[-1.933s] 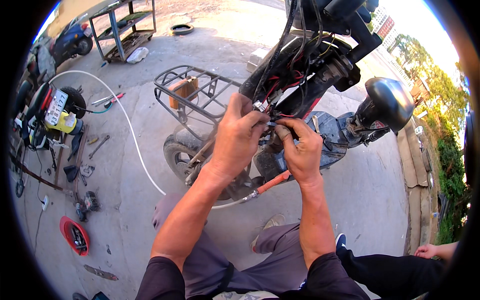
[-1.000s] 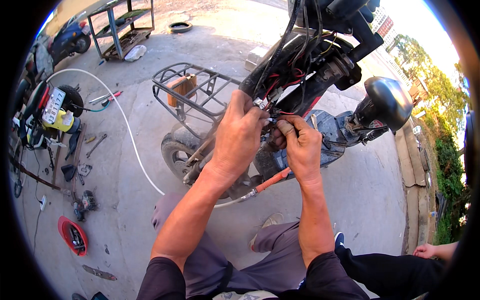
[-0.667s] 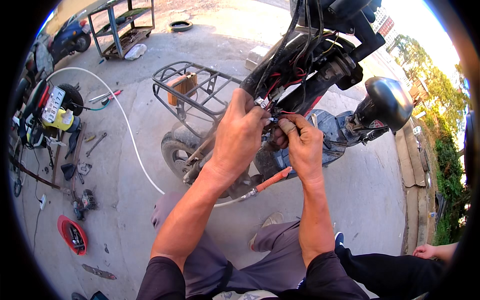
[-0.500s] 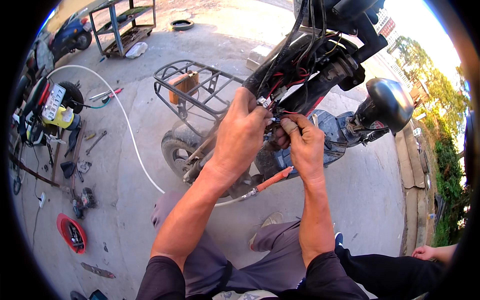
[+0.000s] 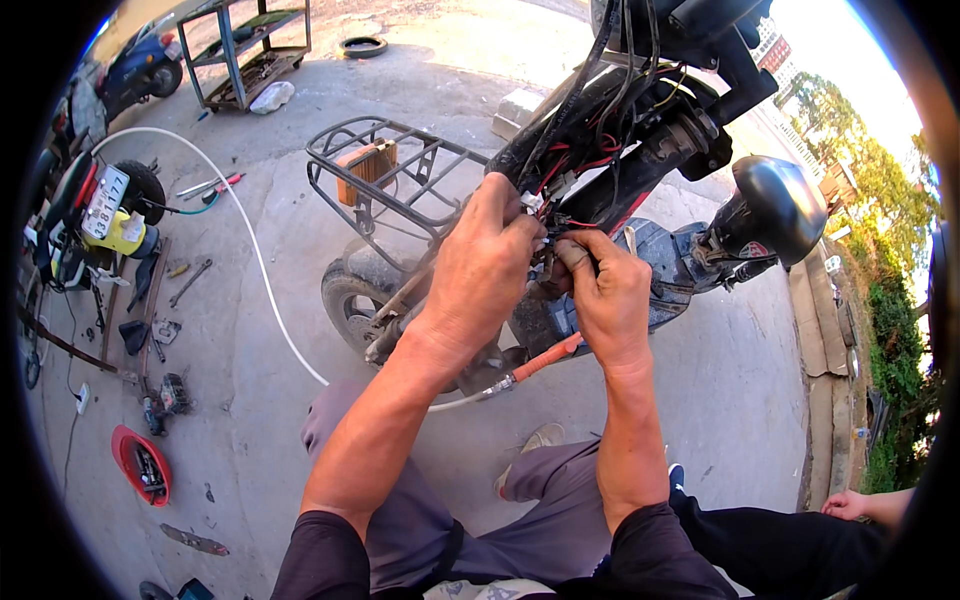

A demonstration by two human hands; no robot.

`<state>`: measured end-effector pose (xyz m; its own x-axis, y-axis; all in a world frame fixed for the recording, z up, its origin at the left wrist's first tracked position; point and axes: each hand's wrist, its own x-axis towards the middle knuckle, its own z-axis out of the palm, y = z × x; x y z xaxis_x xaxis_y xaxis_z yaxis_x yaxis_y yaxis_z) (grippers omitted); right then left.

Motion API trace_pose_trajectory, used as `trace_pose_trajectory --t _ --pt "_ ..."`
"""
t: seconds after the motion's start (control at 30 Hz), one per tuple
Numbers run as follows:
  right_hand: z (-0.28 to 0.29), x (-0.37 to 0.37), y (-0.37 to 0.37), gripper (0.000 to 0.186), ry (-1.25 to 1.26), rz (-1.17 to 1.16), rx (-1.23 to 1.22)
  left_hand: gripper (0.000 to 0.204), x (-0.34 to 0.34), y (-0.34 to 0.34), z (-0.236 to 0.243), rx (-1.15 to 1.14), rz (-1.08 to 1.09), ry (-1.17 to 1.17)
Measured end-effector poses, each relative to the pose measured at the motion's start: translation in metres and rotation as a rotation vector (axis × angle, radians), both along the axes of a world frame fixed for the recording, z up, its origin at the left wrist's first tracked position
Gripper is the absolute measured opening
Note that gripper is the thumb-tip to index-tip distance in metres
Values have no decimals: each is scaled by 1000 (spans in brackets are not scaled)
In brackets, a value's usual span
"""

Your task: The person sits on the ground and uses a screwdriver to work on the exposed wiring of a scooter's front assembly. They connect wires and adjust components within the handlebar area.

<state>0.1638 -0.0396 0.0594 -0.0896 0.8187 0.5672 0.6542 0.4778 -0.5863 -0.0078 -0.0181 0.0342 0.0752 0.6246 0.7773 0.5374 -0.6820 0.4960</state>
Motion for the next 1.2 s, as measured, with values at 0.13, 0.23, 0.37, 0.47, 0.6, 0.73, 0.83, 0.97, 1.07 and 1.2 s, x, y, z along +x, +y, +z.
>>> trace_pose_trajectory --t 0.13,0.23,0.37,0.47,0.6,0.73,0.83,0.97,1.07,1.2 --pt "3 0 -1 11 34 -3 -93 16 -1 3 -4 30 -51 29" --pt "5 -3 -2 14 148 2 -229 16 -2 5 -4 26 -64 36" --pt "1 1 -1 17 243 21 -315 15 -1 6 -8 59 -57 16" --pt "-4 0 -1 15 309 18 -283 14 0 0 -6 34 21 33" --pt "-9 -1 -1 11 235 39 -152 14 0 -10 1 -26 84 50" --pt "-15 0 -2 8 134 40 -7 13 6 -15 5 -113 85 -28" --pt "-16 0 -2 9 96 44 37 12 9 -17 4 -136 63 -86" --pt "-17 -1 -2 9 61 42 53 13 12 -12 -3 -112 27 -144" --pt "-18 -4 -2 8 55 30 68 13 12 -11 -4 -116 -1 -166" --pt "-15 -5 -2 7 39 25 81 13 10 -11 -3 -113 -10 -124"
